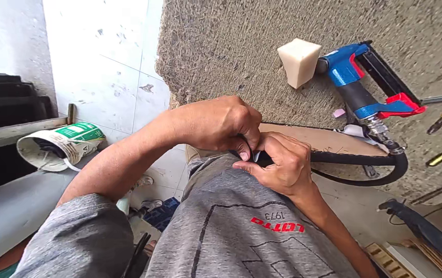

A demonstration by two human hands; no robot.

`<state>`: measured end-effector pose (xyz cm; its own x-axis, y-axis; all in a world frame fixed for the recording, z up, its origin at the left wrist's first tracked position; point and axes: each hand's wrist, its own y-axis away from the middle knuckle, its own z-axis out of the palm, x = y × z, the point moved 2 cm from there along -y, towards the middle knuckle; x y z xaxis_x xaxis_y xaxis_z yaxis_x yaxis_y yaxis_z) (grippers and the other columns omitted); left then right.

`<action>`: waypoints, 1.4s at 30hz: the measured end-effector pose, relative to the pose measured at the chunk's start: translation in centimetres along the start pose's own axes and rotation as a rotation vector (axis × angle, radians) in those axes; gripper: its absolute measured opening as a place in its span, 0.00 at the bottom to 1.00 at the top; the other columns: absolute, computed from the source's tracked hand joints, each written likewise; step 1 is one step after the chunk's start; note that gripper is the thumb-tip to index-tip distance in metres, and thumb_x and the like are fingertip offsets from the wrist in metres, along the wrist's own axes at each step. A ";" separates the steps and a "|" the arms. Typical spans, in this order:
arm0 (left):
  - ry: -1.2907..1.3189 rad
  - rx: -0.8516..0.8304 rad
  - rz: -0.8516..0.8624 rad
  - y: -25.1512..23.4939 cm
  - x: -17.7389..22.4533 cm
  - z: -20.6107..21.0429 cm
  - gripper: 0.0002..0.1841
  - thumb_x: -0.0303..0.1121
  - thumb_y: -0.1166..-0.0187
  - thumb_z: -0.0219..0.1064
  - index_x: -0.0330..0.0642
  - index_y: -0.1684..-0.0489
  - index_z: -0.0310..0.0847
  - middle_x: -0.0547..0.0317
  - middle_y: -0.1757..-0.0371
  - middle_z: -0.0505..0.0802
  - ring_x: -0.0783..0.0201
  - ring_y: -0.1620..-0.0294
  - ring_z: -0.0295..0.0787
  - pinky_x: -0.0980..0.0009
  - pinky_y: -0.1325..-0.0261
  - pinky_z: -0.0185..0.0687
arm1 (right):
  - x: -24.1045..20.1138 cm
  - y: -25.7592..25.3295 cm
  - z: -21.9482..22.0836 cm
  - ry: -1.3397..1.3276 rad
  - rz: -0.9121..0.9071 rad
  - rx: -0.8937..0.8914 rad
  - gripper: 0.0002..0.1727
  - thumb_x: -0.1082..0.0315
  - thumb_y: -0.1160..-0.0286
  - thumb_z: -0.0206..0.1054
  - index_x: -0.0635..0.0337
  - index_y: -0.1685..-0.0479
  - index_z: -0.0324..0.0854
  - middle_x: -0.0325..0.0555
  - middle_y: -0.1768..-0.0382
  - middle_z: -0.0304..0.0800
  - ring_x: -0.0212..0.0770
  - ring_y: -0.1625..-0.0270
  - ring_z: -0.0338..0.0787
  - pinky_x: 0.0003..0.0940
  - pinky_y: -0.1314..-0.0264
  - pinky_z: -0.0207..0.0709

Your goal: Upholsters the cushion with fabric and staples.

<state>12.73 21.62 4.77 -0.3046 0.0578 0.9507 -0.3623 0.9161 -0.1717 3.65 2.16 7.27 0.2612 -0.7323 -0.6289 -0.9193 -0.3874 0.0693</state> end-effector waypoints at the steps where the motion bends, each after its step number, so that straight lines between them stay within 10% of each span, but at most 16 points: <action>1: 0.005 0.001 -0.001 0.0 0.0 0.0 0.07 0.37 0.25 0.73 0.48 0.70 0.94 0.67 0.69 0.88 0.73 0.62 0.84 0.75 0.60 0.77 | 0.0 -0.1 0.0 0.006 0.005 0.001 0.31 0.32 0.36 0.75 0.56 0.74 0.87 0.44 0.72 0.92 0.39 0.68 0.91 0.37 0.68 0.78; 14: 0.072 0.550 -0.181 1.5 -1.4 2.9 0.11 0.30 0.20 0.69 0.37 0.72 0.93 0.60 0.74 0.89 0.73 0.69 0.84 0.76 0.66 0.78 | 0.0 -1.3 -0.2 0.042 0.009 0.015 0.36 0.30 0.29 0.67 0.57 0.83 0.77 0.45 0.82 0.80 0.41 0.80 0.79 0.35 0.80 0.64; 29: 0.273 0.380 -0.286 1.0 -4.4 3.8 0.15 0.41 0.16 0.67 0.42 0.71 0.93 0.63 0.74 0.90 0.73 0.67 0.85 0.72 0.62 0.78 | 0.0 -2.4 -0.8 -0.133 0.191 -0.134 0.27 0.49 0.13 0.58 0.54 0.85 0.76 0.42 0.80 0.80 0.39 0.75 0.80 0.36 0.74 0.65; 42: 0.375 0.218 -0.381 1.3 -5.2 4.7 0.18 0.51 0.22 0.70 0.47 0.72 0.94 0.63 0.70 0.93 0.68 0.57 0.88 0.64 0.49 0.79 | 1.2 -2.0 -3.1 -0.632 0.438 -0.071 0.10 0.65 0.21 0.68 0.64 0.63 0.87 0.50 0.53 0.97 0.40 0.50 0.97 0.37 0.47 0.93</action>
<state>9.71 20.61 -1.62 0.2020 -0.0870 0.9755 -0.5707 0.7990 0.1895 6.74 0.31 8.80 -0.3596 -0.3767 -0.8537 -0.8734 -0.1860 0.4500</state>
